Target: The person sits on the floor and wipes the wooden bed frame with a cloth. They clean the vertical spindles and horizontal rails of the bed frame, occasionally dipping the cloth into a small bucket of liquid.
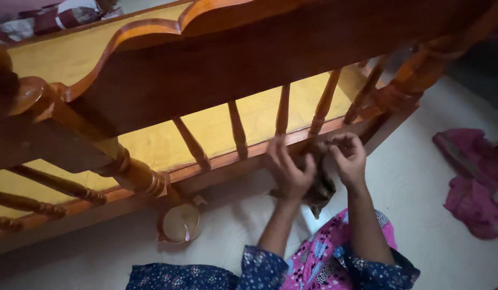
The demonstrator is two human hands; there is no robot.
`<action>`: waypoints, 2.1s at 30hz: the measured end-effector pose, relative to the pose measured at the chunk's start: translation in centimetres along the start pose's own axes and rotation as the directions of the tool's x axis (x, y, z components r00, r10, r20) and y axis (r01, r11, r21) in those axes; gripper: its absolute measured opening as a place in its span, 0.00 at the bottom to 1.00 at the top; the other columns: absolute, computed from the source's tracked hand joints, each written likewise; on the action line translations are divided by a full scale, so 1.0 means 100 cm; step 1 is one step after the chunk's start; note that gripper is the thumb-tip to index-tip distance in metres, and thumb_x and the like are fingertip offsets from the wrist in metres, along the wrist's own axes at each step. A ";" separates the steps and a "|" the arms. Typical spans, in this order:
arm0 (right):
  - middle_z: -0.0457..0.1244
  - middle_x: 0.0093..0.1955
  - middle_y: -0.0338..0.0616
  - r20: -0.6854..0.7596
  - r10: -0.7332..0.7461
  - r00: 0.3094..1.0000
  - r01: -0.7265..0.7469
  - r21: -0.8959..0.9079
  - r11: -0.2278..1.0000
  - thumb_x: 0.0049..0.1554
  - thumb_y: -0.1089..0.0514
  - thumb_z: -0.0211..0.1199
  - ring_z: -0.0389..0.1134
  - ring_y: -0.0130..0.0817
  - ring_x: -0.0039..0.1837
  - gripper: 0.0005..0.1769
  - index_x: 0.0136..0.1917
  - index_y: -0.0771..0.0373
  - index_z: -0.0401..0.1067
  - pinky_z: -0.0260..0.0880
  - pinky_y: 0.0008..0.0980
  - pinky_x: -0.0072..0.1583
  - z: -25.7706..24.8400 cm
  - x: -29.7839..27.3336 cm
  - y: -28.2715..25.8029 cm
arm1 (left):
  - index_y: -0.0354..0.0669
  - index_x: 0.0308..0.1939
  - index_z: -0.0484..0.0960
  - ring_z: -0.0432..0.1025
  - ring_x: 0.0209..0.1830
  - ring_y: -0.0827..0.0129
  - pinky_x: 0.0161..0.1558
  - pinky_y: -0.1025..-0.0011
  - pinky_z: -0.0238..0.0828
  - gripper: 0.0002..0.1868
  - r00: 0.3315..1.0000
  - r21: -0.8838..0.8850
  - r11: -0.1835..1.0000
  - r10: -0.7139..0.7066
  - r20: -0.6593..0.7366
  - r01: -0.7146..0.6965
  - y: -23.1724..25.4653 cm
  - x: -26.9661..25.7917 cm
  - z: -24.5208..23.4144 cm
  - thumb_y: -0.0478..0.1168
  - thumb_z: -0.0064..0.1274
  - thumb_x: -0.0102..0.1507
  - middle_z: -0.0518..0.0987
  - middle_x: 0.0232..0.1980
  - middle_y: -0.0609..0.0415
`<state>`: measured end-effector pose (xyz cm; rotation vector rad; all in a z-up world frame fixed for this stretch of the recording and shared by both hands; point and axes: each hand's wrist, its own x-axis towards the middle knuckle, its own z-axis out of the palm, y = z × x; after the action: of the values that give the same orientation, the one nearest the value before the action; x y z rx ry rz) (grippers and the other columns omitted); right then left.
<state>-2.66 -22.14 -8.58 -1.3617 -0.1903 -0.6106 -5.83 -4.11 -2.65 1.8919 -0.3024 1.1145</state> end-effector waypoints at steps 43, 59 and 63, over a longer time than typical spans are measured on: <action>0.74 0.48 0.41 0.662 0.623 0.416 -0.193 -0.605 0.772 0.51 0.52 0.74 0.69 0.25 0.50 0.17 0.50 0.64 0.82 0.72 0.29 0.55 -0.022 -0.006 0.014 | 0.36 0.51 0.83 0.64 0.27 0.76 0.30 0.70 0.62 0.18 0.790 -0.294 0.749 -0.476 0.385 0.594 -0.045 -0.008 -0.029 0.48 0.48 0.73 0.73 0.26 0.52; 0.69 0.54 0.46 0.446 0.334 0.830 -0.511 0.370 0.776 0.67 0.58 0.54 0.70 0.34 0.55 0.13 0.59 0.70 0.72 0.70 0.34 0.58 0.001 -0.015 -0.032 | 0.33 0.64 0.69 0.67 0.64 0.45 0.64 0.55 0.64 0.28 0.989 -0.195 0.970 -0.133 0.067 0.144 0.004 -0.027 -0.041 0.46 0.57 0.66 0.72 0.61 0.35; 0.68 0.54 0.43 0.342 0.328 0.880 -0.433 0.299 0.850 0.66 0.60 0.57 0.70 0.29 0.55 0.13 0.61 0.70 0.70 0.71 0.30 0.57 0.017 -0.028 -0.049 | 0.33 0.54 0.77 0.75 0.51 0.52 0.53 0.63 0.72 0.18 0.937 -0.343 0.895 -0.184 0.297 0.284 0.013 -0.028 -0.046 0.45 0.55 0.69 0.78 0.49 0.41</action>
<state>-7.09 -20.07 -5.34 -1.0699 -0.2377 -0.0309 -10.85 -1.82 -3.23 1.6653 -0.3921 0.5926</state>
